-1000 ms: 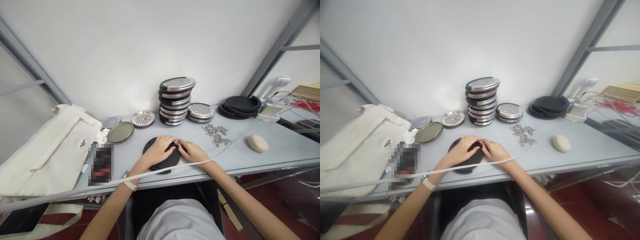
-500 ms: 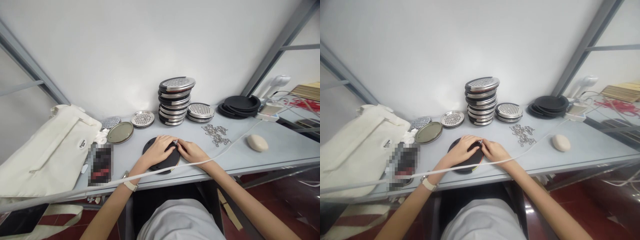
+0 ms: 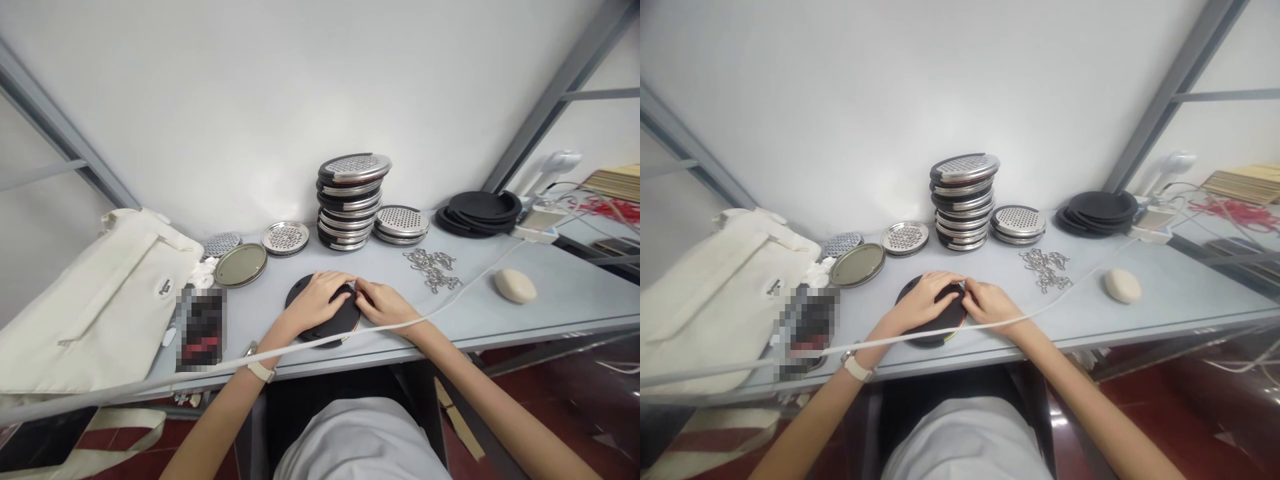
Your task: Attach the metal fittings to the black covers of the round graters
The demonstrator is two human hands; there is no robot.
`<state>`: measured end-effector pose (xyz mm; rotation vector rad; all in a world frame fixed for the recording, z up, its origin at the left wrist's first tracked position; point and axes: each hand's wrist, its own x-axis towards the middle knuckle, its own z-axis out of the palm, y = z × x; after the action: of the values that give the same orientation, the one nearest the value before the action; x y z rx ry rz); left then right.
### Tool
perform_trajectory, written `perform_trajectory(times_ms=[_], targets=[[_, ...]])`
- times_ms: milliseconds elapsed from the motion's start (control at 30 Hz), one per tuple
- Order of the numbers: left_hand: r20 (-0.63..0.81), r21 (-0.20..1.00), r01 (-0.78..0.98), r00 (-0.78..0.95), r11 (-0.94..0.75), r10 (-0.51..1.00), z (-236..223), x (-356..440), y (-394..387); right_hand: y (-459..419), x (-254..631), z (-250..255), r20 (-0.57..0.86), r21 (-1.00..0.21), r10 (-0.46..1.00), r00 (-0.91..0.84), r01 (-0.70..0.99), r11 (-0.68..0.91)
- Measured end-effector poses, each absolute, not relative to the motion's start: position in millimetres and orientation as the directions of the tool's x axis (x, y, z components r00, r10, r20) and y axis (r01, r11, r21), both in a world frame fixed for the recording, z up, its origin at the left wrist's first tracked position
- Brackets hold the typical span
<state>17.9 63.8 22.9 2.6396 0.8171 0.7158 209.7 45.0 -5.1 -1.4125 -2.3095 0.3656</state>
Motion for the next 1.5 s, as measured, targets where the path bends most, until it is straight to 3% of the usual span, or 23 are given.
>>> perform_trajectory(times_ms=[633,1500], targets=[[0.385,0.393,0.447,0.713,-0.803,0.586,23.4,19.3,63.5,47.5,208.8,-7.9,0.202,-0.381,0.895,-0.398,0.810,0.446],[0.377,0.405,0.438,0.720,-0.802,0.583,24.6,18.1,62.7,45.7,207.5,-6.5,0.244,-0.471,0.929,-0.278,0.803,0.364]])
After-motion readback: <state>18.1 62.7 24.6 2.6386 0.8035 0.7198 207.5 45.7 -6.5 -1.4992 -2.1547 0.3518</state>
